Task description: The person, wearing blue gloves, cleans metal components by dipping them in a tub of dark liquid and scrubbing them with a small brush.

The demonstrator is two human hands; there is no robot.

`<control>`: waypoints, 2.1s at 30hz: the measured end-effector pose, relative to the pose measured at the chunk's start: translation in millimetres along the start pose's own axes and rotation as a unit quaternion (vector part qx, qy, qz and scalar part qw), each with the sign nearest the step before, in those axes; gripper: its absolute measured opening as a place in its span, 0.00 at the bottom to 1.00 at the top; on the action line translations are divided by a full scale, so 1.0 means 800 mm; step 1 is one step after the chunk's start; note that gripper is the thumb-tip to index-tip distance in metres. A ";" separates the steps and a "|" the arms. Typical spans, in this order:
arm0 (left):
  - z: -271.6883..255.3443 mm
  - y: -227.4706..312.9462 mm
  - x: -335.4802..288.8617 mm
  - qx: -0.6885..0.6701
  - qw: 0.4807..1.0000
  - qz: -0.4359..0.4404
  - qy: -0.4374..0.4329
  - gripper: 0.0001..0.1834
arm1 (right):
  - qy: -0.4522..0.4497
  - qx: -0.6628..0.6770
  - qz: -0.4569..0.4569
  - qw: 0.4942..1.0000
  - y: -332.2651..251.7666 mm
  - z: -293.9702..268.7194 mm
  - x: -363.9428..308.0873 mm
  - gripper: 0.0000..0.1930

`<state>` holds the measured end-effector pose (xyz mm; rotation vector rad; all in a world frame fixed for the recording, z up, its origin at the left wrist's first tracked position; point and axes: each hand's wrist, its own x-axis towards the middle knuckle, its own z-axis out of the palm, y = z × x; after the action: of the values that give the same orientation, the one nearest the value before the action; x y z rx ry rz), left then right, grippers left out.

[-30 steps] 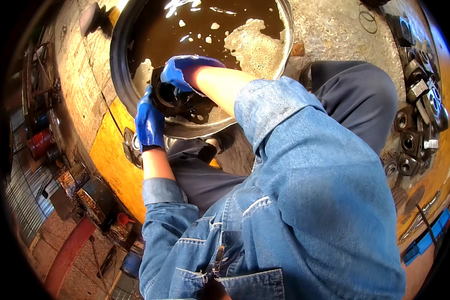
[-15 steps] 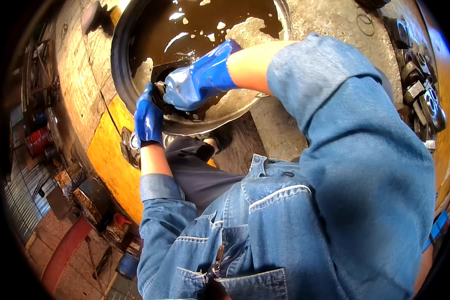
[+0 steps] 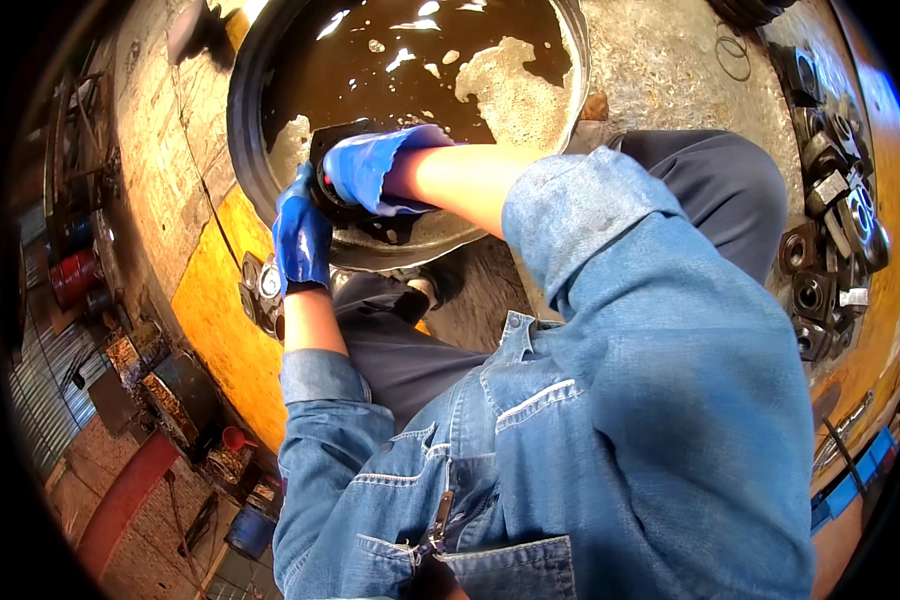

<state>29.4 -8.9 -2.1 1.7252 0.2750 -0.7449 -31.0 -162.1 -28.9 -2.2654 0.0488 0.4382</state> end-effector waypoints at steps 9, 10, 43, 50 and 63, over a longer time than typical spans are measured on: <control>0.001 0.016 -0.027 0.191 0.981 0.013 0.021 0.24 | 0.152 0.191 -0.017 0.970 0.032 0.014 -0.056 0.23; 0.002 0.016 -0.032 0.231 0.972 0.045 0.017 0.23 | 0.199 0.320 0.004 0.926 0.031 0.029 -0.043 0.25; 0.008 0.002 -0.020 0.001 1.000 0.026 -0.013 0.26 | -0.107 -0.306 -0.126 0.937 -0.012 -0.021 0.005 0.15; 0.013 0.016 -0.027 0.025 1.000 0.001 -0.011 0.28 | 0.053 0.221 0.032 0.973 0.009 0.002 -0.024 0.10; -0.005 -0.013 0.003 0.201 0.976 0.077 0.029 0.38 | -0.074 -0.326 0.073 0.940 -0.039 -0.039 -0.038 0.19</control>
<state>27.1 -2.7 -11.5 2.1258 0.0275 -0.6668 -45.0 -167.5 22.3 -2.8809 -0.0090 0.7964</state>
